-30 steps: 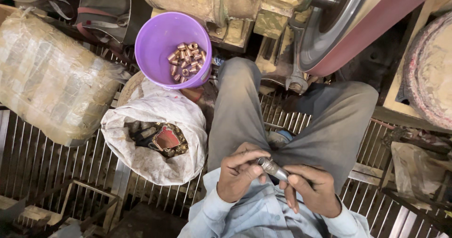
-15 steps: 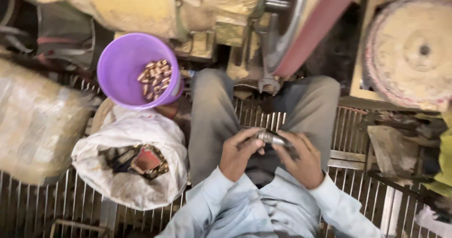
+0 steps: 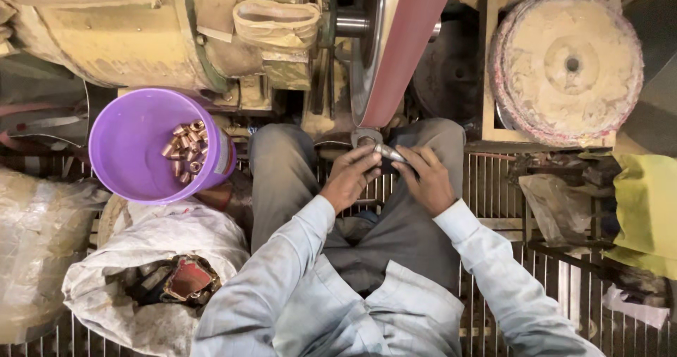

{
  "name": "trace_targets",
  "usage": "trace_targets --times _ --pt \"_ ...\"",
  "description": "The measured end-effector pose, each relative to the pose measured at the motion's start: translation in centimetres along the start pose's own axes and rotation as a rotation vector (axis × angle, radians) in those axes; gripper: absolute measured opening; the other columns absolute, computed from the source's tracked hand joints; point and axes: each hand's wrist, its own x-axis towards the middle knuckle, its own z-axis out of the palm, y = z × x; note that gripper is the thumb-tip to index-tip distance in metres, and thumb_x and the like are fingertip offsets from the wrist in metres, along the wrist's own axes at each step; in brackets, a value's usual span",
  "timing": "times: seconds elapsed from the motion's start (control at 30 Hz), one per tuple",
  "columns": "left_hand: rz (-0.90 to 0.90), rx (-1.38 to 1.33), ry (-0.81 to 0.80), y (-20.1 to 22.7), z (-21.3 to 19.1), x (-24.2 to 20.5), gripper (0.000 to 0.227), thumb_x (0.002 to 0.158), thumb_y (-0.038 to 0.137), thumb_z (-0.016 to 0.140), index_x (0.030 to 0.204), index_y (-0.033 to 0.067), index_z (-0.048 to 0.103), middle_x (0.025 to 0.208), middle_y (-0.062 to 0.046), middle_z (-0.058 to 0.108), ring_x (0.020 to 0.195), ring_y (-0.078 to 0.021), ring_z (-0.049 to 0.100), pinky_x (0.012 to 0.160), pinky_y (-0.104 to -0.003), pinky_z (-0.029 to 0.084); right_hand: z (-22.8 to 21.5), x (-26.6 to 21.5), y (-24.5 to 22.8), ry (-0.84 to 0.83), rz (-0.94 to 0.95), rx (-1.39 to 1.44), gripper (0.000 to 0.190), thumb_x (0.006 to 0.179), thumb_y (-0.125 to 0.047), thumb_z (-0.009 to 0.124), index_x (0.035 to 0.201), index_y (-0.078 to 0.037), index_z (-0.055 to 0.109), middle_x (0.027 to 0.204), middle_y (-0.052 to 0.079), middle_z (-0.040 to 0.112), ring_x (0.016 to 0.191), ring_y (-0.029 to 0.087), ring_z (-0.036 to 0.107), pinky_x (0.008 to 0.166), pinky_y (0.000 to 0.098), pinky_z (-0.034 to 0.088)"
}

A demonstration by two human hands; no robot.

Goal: The person sits on a metal grate floor and repeatedly picks up small brass-colored cylindrical parts from a white sack. They press each part against a rotating grinding wheel to smooth its surface, then place the finished part into a purple bucket. The process is repeated for multiple parts.

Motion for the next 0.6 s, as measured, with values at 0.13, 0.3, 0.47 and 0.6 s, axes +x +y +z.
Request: trace_targets --times 0.13,0.3,0.47,0.6 --pt "-0.011 -0.03 0.014 -0.2 -0.3 0.9 0.035 0.096 0.01 0.072 0.129 0.0004 0.066 0.11 -0.003 0.07 0.097 -0.0115 0.066 0.082 -0.028 0.057 0.3 0.6 0.6 0.008 -0.029 0.033 0.035 0.092 -0.014 0.079 0.124 -0.004 0.069 0.111 0.014 0.067 0.097 0.034 0.069 0.081 0.0409 0.056" --pt "-0.004 -0.041 0.045 -0.3 -0.4 1.7 0.034 0.094 0.01 0.074 0.127 0.0022 0.068 0.109 -0.003 0.071 0.095 -0.0116 0.066 0.08 -0.028 0.058 0.6 1.0 0.6 -0.001 0.018 0.03 0.034 0.092 -0.013 0.078 0.124 -0.003 0.069 0.11 0.016 0.067 0.095 0.035 0.069 0.079 0.0415 0.056" --pt "0.026 -0.069 0.021 0.1 0.1 2.5 0.031 0.094 0.01 0.075 0.124 0.0039 0.071 0.109 -0.002 0.071 0.095 -0.0113 0.066 0.079 -0.027 0.057 0.5 2.1 0.9 -0.005 -0.013 0.053 0.035 0.093 -0.012 0.077 0.126 -0.002 0.068 0.113 0.017 0.067 0.097 0.036 0.069 0.081 0.0412 0.057" --pt "0.008 -0.065 0.046 0.3 0.4 2.6 0.029 0.094 0.011 0.075 0.122 0.0036 0.071 0.107 -0.002 0.071 0.095 -0.0106 0.066 0.078 -0.026 0.058 0.5 2.2 1.3 -0.037 0.026 0.053 0.036 0.093 -0.013 0.077 0.126 -0.002 0.068 0.111 0.017 0.068 0.096 0.036 0.069 0.08 0.0413 0.057"
